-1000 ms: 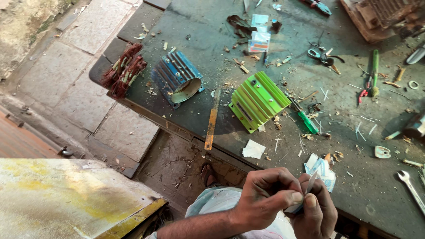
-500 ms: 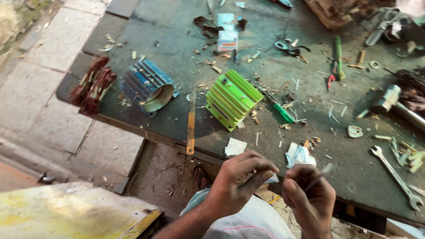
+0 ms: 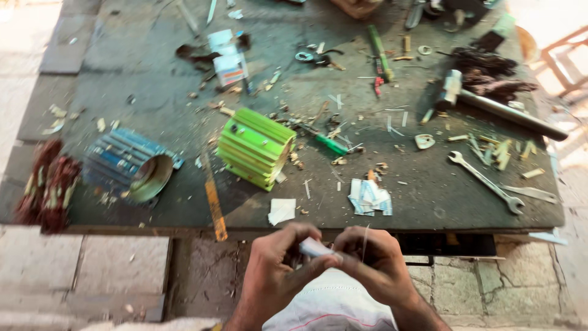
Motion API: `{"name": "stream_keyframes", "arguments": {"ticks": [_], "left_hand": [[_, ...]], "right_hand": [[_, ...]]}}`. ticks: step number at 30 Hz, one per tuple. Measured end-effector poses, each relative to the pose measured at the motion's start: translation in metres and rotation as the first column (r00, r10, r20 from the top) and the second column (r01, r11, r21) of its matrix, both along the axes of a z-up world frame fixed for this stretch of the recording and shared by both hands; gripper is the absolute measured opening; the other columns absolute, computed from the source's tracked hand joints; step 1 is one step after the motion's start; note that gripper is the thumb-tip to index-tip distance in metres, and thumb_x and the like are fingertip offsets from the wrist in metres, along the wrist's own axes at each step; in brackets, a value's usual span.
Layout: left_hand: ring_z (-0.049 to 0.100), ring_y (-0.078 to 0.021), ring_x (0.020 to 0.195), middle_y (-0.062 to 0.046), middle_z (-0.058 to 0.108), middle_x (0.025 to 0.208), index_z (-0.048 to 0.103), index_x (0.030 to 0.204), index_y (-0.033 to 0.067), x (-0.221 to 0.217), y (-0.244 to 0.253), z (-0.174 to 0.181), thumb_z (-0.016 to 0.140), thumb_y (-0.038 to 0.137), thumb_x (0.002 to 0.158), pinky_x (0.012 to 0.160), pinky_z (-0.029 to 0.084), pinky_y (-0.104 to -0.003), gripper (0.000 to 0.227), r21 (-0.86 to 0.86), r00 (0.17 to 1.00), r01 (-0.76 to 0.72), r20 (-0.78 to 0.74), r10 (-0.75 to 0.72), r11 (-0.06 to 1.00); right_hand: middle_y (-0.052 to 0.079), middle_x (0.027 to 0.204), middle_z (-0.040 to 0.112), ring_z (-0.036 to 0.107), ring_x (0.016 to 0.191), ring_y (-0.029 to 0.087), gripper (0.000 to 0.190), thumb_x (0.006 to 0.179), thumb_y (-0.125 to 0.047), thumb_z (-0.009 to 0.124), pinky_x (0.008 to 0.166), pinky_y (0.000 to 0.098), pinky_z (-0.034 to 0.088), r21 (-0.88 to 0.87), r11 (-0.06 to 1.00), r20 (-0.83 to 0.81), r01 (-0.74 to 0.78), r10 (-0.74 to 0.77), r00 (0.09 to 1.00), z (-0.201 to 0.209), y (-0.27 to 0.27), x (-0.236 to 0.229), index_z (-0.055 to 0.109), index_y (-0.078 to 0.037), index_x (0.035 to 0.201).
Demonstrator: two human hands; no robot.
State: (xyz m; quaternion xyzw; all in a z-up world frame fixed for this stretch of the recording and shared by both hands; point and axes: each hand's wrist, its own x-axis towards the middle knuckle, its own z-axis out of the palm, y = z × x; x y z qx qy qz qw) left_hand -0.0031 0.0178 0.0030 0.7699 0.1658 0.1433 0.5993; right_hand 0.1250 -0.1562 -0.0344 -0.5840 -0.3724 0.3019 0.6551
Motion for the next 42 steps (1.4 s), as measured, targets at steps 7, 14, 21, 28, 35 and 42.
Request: {"name": "stream_keyframes", "arguments": {"ticks": [7,14,21,28,35,42], "left_hand": [[0.064,-0.0087,0.059,-0.007,0.069,0.069,0.074,0.096,0.0008,0.009,-0.013,-0.026,0.079,0.015,0.092,0.052,0.05,-0.027,0.016,-0.087,0.991,0.108,0.084,-0.101,0.99],[0.063,-0.0139,0.066,-0.011,0.069,0.077,0.073,0.103,-0.002,0.009,-0.021,-0.032,0.072,0.007,0.098,0.057,0.051,-0.03,0.01,-0.092,0.963,0.054,0.27,-0.027,0.994],[0.068,-0.0193,0.063,-0.01,0.067,0.076,0.065,0.097,-0.0017,0.006,-0.014,-0.036,0.062,0.005,0.102,0.056,0.052,-0.033,0.009,0.049,0.93,-0.104,0.359,0.079,0.993],[0.062,-0.0212,0.055,-0.011,0.059,0.068,0.06,0.086,-0.0007,0.003,-0.013,-0.043,0.066,0.005,0.099,0.051,0.048,-0.035,0.015,0.172,0.902,-0.174,0.423,0.087,0.969],[0.062,-0.0199,0.054,-0.011,0.059,0.068,0.06,0.086,-0.0025,-0.001,-0.011,-0.041,0.065,0.001,0.097,0.05,0.047,-0.035,0.013,0.099,0.894,-0.128,0.442,0.072,0.987],[0.076,-0.0234,0.065,-0.014,0.072,0.078,0.069,0.096,-0.0063,-0.002,-0.007,-0.031,0.062,-0.001,0.096,0.056,0.058,-0.033,0.008,0.068,0.879,0.001,0.477,-0.033,0.998]], "right_hand": [[0.002,0.063,0.054,0.045,0.047,0.007,0.006,0.087,0.003,0.069,0.039,0.0247,0.031,0.008,0.993,-0.508,0.118,-0.098,0.856,-0.02,0.0,0.002,0.069,0.008,0.09],[0.001,0.056,0.046,0.041,0.042,0.008,0.011,0.09,0.0,0.068,0.037,0.0252,0.028,0.002,0.993,-0.613,0.114,-0.089,0.785,-0.018,0.002,0.003,0.064,0.01,0.092],[0.002,0.069,0.054,0.044,0.046,0.01,0.055,0.091,-0.029,0.053,0.039,0.0261,0.034,-0.283,0.958,-0.722,-0.052,-0.177,0.669,0.012,0.021,0.001,0.058,-0.014,0.144],[0.001,0.059,0.056,0.047,0.045,0.007,0.054,0.098,-0.007,0.06,0.038,0.0243,0.041,-0.185,0.983,-0.118,0.014,-0.036,0.992,0.0,0.016,-0.008,0.053,-0.007,0.152],[0.005,0.067,0.067,0.06,0.049,0.01,0.054,0.091,0.0,0.064,0.039,0.0272,0.052,-0.22,0.971,-0.1,0.089,-0.114,0.988,-0.014,0.012,-0.006,0.058,-0.007,0.144],[0.007,0.071,0.072,0.067,0.053,0.012,0.051,0.091,0.001,0.069,0.043,0.0283,0.057,-0.1,0.993,-0.174,-0.061,0.043,0.984,-0.014,0.01,-0.006,0.062,-0.004,0.141]]}}
